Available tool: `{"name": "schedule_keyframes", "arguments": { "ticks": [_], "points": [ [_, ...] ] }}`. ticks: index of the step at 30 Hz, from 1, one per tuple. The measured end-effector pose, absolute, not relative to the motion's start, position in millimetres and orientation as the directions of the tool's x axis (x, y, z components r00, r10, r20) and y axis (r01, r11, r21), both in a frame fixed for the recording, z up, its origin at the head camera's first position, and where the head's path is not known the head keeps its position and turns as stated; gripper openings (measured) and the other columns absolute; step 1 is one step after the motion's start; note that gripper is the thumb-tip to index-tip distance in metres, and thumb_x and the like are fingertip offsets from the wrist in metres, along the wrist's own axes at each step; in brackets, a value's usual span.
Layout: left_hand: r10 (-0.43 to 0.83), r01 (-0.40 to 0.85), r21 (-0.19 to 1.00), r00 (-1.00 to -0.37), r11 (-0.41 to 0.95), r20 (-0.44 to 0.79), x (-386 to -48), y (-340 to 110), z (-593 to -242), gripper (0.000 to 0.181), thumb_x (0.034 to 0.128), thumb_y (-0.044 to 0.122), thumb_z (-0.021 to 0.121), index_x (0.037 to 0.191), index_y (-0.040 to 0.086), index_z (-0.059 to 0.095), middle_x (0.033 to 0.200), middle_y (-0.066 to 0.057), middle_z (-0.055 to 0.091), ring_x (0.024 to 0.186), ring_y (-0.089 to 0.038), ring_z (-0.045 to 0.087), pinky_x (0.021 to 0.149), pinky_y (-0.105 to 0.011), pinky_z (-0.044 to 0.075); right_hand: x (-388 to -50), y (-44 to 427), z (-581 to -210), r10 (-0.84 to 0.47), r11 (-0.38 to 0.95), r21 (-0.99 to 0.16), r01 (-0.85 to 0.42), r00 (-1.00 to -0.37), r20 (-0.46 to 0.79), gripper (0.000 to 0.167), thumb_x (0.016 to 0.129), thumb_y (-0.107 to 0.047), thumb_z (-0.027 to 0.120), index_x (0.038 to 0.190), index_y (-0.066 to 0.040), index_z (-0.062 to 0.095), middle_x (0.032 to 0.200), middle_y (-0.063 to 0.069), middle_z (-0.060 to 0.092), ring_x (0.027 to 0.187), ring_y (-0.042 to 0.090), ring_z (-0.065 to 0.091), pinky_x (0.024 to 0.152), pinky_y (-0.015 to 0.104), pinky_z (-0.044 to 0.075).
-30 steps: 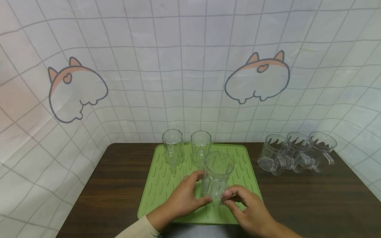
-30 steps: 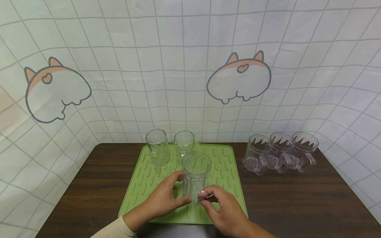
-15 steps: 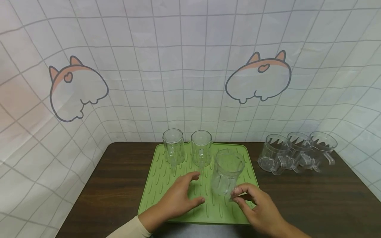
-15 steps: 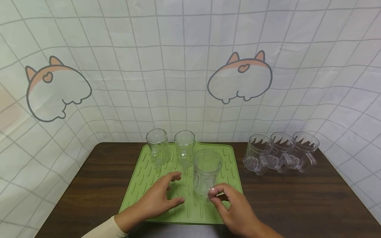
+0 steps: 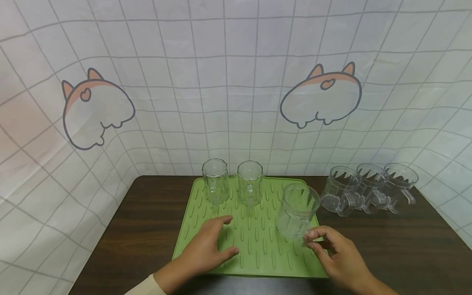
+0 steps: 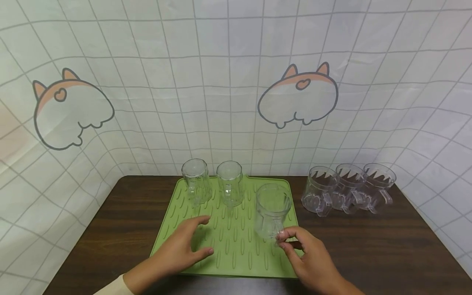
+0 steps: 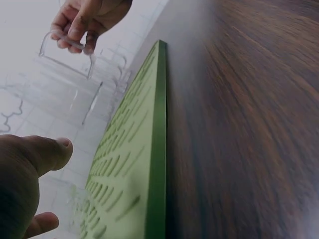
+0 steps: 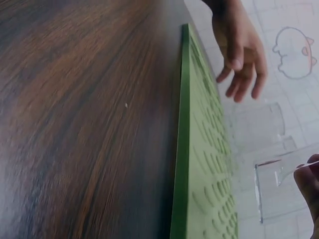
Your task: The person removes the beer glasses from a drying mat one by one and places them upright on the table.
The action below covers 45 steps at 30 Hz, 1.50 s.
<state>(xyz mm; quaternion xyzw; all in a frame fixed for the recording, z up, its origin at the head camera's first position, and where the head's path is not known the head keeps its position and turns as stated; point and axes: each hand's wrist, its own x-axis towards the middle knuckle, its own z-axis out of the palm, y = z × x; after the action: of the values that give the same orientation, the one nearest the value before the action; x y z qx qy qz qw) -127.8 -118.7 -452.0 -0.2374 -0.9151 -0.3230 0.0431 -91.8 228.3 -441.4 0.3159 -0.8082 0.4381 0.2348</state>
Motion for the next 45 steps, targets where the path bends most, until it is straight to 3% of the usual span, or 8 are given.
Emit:
{"name": "schedule_keyframes", "arguments": {
  "ticks": [2, 17, 26, 39, 45],
  "points": [
    [0.398, 0.457, 0.566, -0.887, 0.686, 0.233, -126.7, -124.0, -453.7, 0.078, 0.0834, 0.031, 0.087, 0.147, 0.007, 0.049, 0.135, -0.006, 0.058, 0.133, -0.030, 0.049, 0.104, -0.050, 0.045, -89.8, 232.2, -440.1, -0.293, 0.438, -0.577, -0.689, -0.716, 0.633, 0.051, 0.075, 0.026, 0.073, 0.109, -0.010, 0.063, 0.104, 0.000, 0.068, 0.092, 0.005, 0.069, 0.070, 0.018, 0.056],
    [0.265, 0.320, 0.554, -0.948, 0.769, 0.179, -121.1, -168.3, -456.9, 0.082, 0.0778, 0.035, 0.091, 0.146, 0.011, 0.053, 0.141, -0.008, 0.055, 0.137, -0.034, 0.044, 0.110, -0.055, 0.038, -84.6, 260.9, -442.4, -0.268, 0.496, -0.569, -0.656, -0.739, 0.618, 0.052, 0.074, 0.028, 0.073, 0.111, -0.009, 0.064, 0.104, -0.004, 0.068, 0.092, 0.002, 0.068, 0.072, 0.016, 0.054],
    [0.241, 0.307, 0.506, -0.951, 0.806, 0.192, -118.3, -194.5, -464.6, 0.084, 0.0722, 0.040, 0.094, 0.141, 0.009, 0.057, 0.141, -0.012, 0.055, 0.137, -0.040, 0.040, 0.109, -0.065, 0.033, -80.9, 277.7, -446.2, -0.249, 0.514, -0.571, -0.640, -0.749, 0.614, 0.052, 0.074, 0.029, 0.072, 0.111, -0.006, 0.064, 0.105, -0.005, 0.068, 0.094, -0.001, 0.067, 0.072, 0.014, 0.054],
    [0.184, 0.161, 0.521, -0.983, 0.838, 0.007, -114.0, -212.3, -467.2, 0.106, 0.0671, 0.062, 0.090, 0.150, 0.011, 0.048, 0.156, -0.022, 0.036, 0.143, -0.049, 0.027, 0.104, -0.075, 0.028, -73.3, 304.6, -446.4, -0.258, 0.505, -0.578, -0.641, -0.751, 0.607, 0.053, 0.074, 0.032, 0.068, 0.113, -0.003, 0.063, 0.109, -0.003, 0.066, 0.096, 0.001, 0.067, 0.073, 0.016, 0.055],
    [0.186, 0.155, 0.500, -0.982, 0.852, -0.013, -113.0, -217.1, -469.2, 0.114, 0.0655, 0.065, 0.089, 0.152, 0.005, 0.045, 0.155, -0.024, 0.037, 0.142, -0.050, 0.028, 0.103, -0.075, 0.029, -68.7, 316.8, -446.1, -0.231, 0.531, -0.588, -0.610, -0.772, 0.592, 0.050, 0.075, 0.032, 0.067, 0.112, -0.002, 0.063, 0.110, -0.004, 0.067, 0.094, 0.001, 0.068, 0.075, 0.015, 0.054]
  ]
}}
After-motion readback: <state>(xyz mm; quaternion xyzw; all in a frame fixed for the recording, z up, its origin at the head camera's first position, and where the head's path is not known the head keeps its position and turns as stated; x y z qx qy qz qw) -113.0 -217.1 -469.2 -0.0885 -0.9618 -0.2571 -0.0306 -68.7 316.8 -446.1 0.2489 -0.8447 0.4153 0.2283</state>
